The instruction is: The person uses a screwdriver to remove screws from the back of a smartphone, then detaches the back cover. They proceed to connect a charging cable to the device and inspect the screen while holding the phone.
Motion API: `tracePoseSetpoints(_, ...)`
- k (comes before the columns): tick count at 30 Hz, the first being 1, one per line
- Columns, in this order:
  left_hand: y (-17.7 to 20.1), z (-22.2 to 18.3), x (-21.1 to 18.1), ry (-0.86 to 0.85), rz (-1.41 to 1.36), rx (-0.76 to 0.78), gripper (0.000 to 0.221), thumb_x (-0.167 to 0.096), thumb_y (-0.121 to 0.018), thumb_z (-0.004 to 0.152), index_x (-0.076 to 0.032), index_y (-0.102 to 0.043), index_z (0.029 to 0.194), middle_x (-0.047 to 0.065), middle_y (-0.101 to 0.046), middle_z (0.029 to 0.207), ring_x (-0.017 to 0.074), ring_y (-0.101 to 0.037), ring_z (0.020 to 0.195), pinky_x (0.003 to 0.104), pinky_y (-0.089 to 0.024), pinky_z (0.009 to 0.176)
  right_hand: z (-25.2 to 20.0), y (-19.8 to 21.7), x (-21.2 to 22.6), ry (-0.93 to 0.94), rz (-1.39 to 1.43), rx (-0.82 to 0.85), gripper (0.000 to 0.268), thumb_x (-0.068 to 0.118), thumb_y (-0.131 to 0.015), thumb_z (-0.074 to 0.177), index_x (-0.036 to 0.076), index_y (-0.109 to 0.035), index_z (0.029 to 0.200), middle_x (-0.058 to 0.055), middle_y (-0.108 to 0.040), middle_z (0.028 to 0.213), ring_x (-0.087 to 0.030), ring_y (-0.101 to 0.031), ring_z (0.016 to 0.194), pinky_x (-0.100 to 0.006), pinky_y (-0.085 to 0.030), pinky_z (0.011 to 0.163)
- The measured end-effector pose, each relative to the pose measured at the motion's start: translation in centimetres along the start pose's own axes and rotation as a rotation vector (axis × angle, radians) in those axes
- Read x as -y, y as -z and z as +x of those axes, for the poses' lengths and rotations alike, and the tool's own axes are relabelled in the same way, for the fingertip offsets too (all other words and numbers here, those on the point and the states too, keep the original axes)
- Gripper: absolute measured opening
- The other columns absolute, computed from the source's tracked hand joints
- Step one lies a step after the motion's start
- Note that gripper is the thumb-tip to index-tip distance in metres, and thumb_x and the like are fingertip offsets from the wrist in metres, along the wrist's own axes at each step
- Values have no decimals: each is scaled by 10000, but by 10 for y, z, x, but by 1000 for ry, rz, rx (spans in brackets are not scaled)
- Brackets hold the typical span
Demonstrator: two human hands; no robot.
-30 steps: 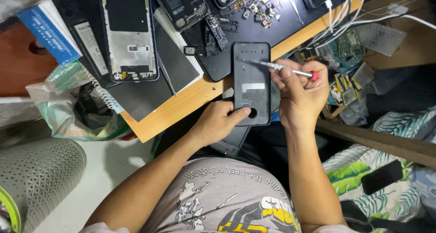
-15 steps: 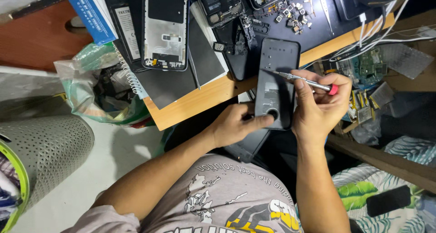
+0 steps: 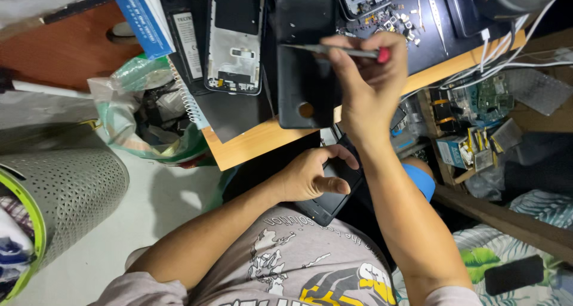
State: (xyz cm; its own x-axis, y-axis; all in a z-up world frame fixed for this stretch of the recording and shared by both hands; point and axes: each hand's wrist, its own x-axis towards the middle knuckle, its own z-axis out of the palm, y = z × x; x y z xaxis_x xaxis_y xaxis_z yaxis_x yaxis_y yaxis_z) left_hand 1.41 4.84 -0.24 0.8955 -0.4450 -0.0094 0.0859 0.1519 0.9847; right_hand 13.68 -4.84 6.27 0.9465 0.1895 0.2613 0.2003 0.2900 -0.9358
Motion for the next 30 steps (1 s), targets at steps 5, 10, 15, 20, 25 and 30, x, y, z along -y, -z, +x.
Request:
tracePoseSetpoints(5,4,-2,0,128,18,-19,1031,-944,-609,607,-81,-705,1164,7,-722,1030,96,-603,760,284,-513,759,15,-17,-18,11,76,58,340,-127,-673,1075,58,-412,1187,-217,-723,1154,-231,-737,1019,-343,-605,987)
tracePoseSetpoints(10,2,-2,4,135,-34,-31,1022,-934,-631,594,-75,-690,1144,3,-719,1059,108,-616,812,291,-514,771,17,-23,-27,7,62,62,340,-135,-677,1072,52,-415,1181,-216,-727,1125,-234,-736,1007,-337,-598,980)
tracePoseSetpoints(15,2,-3,10,57,-80,-35,964,-889,-676,659,-60,-687,1151,28,-718,1130,153,-655,1115,314,-488,1017,15,-29,-24,-15,46,39,327,-124,-670,1067,48,-411,1168,-207,-723,1131,-225,-741,984,-331,-611,954)
tracePoseSetpoints(20,1,-5,9,60,-88,-38,927,-861,-675,683,-60,-690,1148,35,-730,1130,167,-672,1121,330,-502,1028,14,-34,-19,-18,2,22,329,-117,-675,1058,35,-401,1158,-215,-713,1141,-237,-746,1038,-351,-612,1013)
tracePoseSetpoints(25,2,-6,7,56,-96,-41,915,-856,-678,693,-58,-691,1140,35,-731,1113,161,-677,1098,325,-509,1014,13,-35,-17,-31,-28,-4,329,-109,-686,1052,27,-405,1155,-220,-709,1143,-243,-744,1048,-369,-625,1022)
tracePoseSetpoints(30,2,-7,9,73,-115,-47,905,-845,-688,685,-55,-690,1127,27,-728,1079,145,-675,1065,311,-520,982,9,-35,-16,-34,3,-25,333,-102,-692,1046,26,-404,1155,-217,-705,1128,-244,-744,1036,-377,-632,1015)
